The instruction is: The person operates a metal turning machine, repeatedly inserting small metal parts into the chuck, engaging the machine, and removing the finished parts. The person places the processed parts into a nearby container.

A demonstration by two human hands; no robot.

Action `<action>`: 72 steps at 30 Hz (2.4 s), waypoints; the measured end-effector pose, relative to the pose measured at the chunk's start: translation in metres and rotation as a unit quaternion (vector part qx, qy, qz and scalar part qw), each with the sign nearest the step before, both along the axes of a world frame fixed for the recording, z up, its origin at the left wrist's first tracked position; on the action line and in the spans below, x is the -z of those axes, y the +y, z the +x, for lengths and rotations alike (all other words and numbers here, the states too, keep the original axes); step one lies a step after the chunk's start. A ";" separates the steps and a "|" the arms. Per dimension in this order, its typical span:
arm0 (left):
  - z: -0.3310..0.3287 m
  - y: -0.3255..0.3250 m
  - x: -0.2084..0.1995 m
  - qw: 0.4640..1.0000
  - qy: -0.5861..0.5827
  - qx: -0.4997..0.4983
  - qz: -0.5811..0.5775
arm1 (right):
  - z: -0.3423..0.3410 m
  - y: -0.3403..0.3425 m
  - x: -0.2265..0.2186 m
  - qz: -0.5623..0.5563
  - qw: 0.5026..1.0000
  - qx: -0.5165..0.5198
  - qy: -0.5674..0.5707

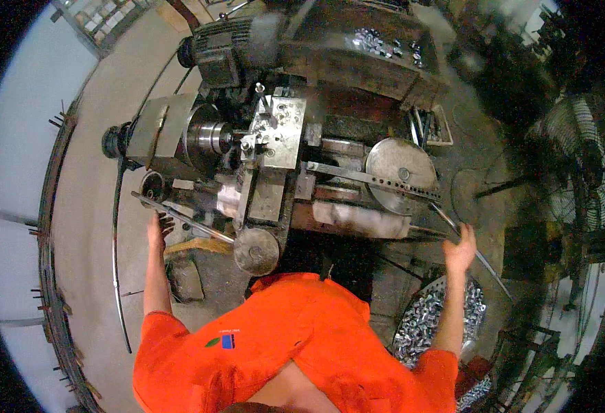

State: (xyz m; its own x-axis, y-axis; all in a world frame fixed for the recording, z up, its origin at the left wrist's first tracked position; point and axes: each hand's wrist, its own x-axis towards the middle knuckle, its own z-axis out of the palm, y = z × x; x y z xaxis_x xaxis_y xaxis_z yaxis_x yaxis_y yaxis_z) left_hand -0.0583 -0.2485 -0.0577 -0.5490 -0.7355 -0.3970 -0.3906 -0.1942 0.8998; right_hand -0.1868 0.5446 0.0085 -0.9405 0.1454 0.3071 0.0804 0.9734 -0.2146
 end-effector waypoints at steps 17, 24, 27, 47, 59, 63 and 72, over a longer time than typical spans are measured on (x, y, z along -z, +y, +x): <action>-0.008 0.045 0.147 0.758 -0.345 0.259 -0.489 | 0.074 -0.380 -0.136 -0.515 0.335 -0.690 -0.382; -0.018 0.036 0.131 0.706 -0.382 0.375 -0.465 | 0.036 -0.326 -0.125 -0.575 0.446 -0.541 -0.422; -0.014 0.037 0.111 0.703 -0.369 0.388 -0.468 | 0.026 -0.303 -0.124 -0.535 0.535 -0.532 -0.380; 0.052 -0.019 -0.067 0.851 -0.183 0.180 -0.459 | -0.056 -0.337 -0.170 -0.270 0.763 -0.573 -0.124; 0.143 -0.085 -0.117 0.914 -0.244 0.037 -0.323 | -0.114 -0.406 -0.156 -0.199 0.785 -0.579 -0.094; 0.139 -0.111 -0.118 0.865 -0.359 0.073 -0.342 | -0.131 -0.431 -0.136 -0.147 0.794 -0.589 -0.030; 0.127 -0.141 -0.132 0.774 -0.435 0.017 -0.459 | -0.138 -0.484 -0.112 -0.091 0.848 -0.513 -0.096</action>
